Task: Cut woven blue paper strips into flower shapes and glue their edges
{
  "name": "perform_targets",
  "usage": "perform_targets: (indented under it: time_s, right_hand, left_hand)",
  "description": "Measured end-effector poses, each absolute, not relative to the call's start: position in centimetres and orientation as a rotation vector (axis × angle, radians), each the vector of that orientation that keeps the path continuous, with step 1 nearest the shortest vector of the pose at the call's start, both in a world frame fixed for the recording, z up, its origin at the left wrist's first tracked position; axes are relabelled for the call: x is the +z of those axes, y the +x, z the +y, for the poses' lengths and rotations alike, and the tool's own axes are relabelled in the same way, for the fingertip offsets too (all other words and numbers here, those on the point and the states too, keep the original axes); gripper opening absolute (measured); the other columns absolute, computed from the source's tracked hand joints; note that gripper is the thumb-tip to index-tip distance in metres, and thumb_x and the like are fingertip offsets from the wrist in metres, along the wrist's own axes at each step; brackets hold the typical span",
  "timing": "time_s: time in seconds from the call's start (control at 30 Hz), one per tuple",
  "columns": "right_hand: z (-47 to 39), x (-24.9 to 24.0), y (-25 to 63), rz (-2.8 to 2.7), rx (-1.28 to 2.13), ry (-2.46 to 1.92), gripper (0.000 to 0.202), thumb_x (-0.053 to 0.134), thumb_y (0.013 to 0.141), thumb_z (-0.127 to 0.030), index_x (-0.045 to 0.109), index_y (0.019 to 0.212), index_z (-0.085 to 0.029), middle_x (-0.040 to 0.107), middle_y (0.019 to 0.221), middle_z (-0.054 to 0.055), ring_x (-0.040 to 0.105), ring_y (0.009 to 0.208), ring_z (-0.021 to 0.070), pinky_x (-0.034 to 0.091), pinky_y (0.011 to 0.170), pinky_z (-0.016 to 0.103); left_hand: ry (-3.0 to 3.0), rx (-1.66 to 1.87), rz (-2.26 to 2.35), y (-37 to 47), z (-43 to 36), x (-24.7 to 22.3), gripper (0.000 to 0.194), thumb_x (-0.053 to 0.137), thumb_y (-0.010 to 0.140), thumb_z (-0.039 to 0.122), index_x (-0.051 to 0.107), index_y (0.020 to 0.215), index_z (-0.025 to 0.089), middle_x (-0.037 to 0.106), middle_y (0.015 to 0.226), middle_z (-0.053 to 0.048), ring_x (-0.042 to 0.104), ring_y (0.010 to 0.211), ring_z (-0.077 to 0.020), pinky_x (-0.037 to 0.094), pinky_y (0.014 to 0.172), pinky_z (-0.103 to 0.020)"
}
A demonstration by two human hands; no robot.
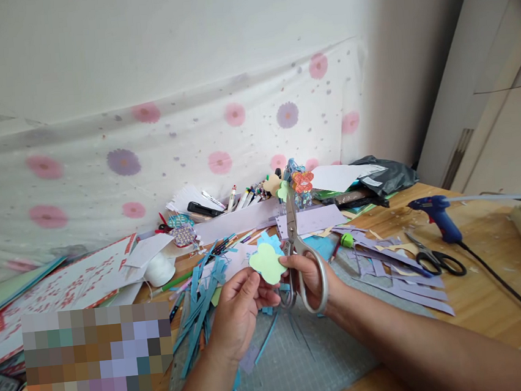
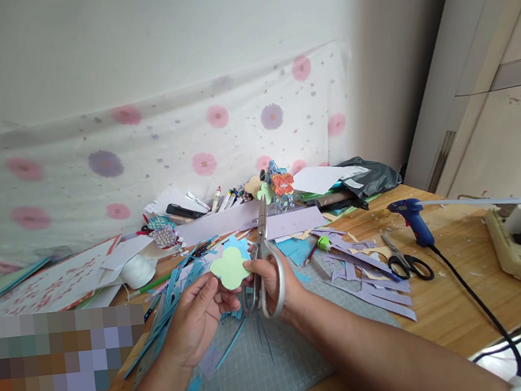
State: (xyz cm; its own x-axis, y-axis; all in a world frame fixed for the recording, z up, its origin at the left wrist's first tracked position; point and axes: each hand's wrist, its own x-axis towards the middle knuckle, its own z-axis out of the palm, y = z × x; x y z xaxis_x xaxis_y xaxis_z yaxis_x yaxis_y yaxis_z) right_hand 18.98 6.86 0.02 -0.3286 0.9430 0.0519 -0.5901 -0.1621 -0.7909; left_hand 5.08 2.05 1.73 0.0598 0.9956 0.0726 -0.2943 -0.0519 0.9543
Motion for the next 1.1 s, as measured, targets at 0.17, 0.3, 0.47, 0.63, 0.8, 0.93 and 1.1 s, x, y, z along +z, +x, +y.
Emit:
perform_targets:
  time_s: [0.17, 0.3, 0.47, 0.63, 0.8, 0.93, 1.1]
  right_hand:
    - [6.7, -0.1, 19.1, -0.865, 1.531, -0.647, 0.03, 0.072, 0.065, -0.027, 0.055, 0.088, -0.019, 0.056, 0.061, -0.005, 0.052, 0.051, 0.0121, 0.043, 0.049, 0.024]
    - [6.7, -0.3, 19.1, -0.98, 1.353, -0.667, 0.034, 0.07, 0.068, -0.025, 0.055, 0.097, -0.019, 0.053, 0.067, -0.005, 0.051, 0.057, 0.0118, 0.042, 0.053, 0.024]
    - [6.3, 0.2, 19.0, -1.037, 1.353, -0.693, 0.039, 0.07, 0.065, -0.027, 0.054, 0.099, -0.018, 0.051, 0.069, -0.005, 0.048, 0.058, 0.012, 0.042, 0.055, 0.025]
    - [5.6, 1.1, 19.1, -1.128, 1.293, -0.75, 0.035, 0.069, 0.063, -0.024, 0.056, 0.095, -0.017, 0.051, 0.067, -0.005, 0.048, 0.059, 0.0118, 0.04, 0.056, 0.025]
    - [5.1, 1.8, 19.3, -1.144, 1.308, -0.765, 0.036, 0.068, 0.063, -0.023, 0.055, 0.096, -0.018, 0.05, 0.066, -0.006, 0.048, 0.058, 0.011, 0.04, 0.055, 0.025]
    - [5.0, 1.6, 19.2, -1.147, 1.318, -0.727, 0.037, 0.07, 0.064, -0.023, 0.054, 0.097, -0.018, 0.05, 0.066, -0.006, 0.047, 0.056, 0.0099, 0.04, 0.052, 0.024]
    - [5.0, 0.9, 18.9, -1.136, 1.389, -0.667, 0.038, 0.072, 0.067, -0.028, 0.053, 0.098, -0.021, 0.051, 0.066, -0.005, 0.05, 0.05, 0.011, 0.04, 0.046, 0.024]
  left_hand:
    - [1.077, 1.351, 1.04, 5.4, 2.1, 1.6, 0.034, 0.069, 0.074, 0.046, 0.066, 0.074, 0.013, 0.071, 0.07, -0.007, 0.063, 0.055, -0.0155, 0.051, 0.056, -0.028]
    - [1.075, 1.344, 1.103, 5.6, 2.1, 1.7, 0.036, 0.07, 0.072, 0.047, 0.067, 0.076, 0.012, 0.071, 0.07, -0.009, 0.063, 0.055, -0.0162, 0.053, 0.056, -0.029]
    - [0.941, 1.367, 1.111, 6.1, 1.9, 1.5, 0.036, 0.076, 0.067, 0.041, 0.067, 0.085, 0.011, 0.07, 0.066, -0.005, 0.06, 0.049, -0.0129, 0.05, 0.05, -0.025]
    - [0.87, 1.359, 1.073, 6.4, 1.7, 1.5, 0.034, 0.078, 0.066, 0.037, 0.066, 0.086, 0.012, 0.069, 0.063, -0.004, 0.058, 0.046, -0.0116, 0.048, 0.045, -0.022]
    - [0.822, 1.325, 0.974, 6.8, 1.3, 1.7, 0.03, 0.075, 0.07, 0.035, 0.062, 0.087, 0.013, 0.069, 0.062, -0.004, 0.059, 0.046, -0.0124, 0.049, 0.045, -0.024]
    - [0.798, 1.339, 0.907, 7.0, 1.2, 1.5, 0.029, 0.074, 0.072, 0.035, 0.062, 0.087, 0.014, 0.066, 0.061, -0.002, 0.058, 0.047, -0.0119, 0.048, 0.046, -0.023]
    - [0.774, 1.388, 0.922, 7.3, 1.0, 1.2, 0.029, 0.075, 0.071, 0.035, 0.06, 0.086, 0.015, 0.06, 0.056, 0.003, 0.052, 0.046, -0.009, 0.044, 0.046, -0.021]
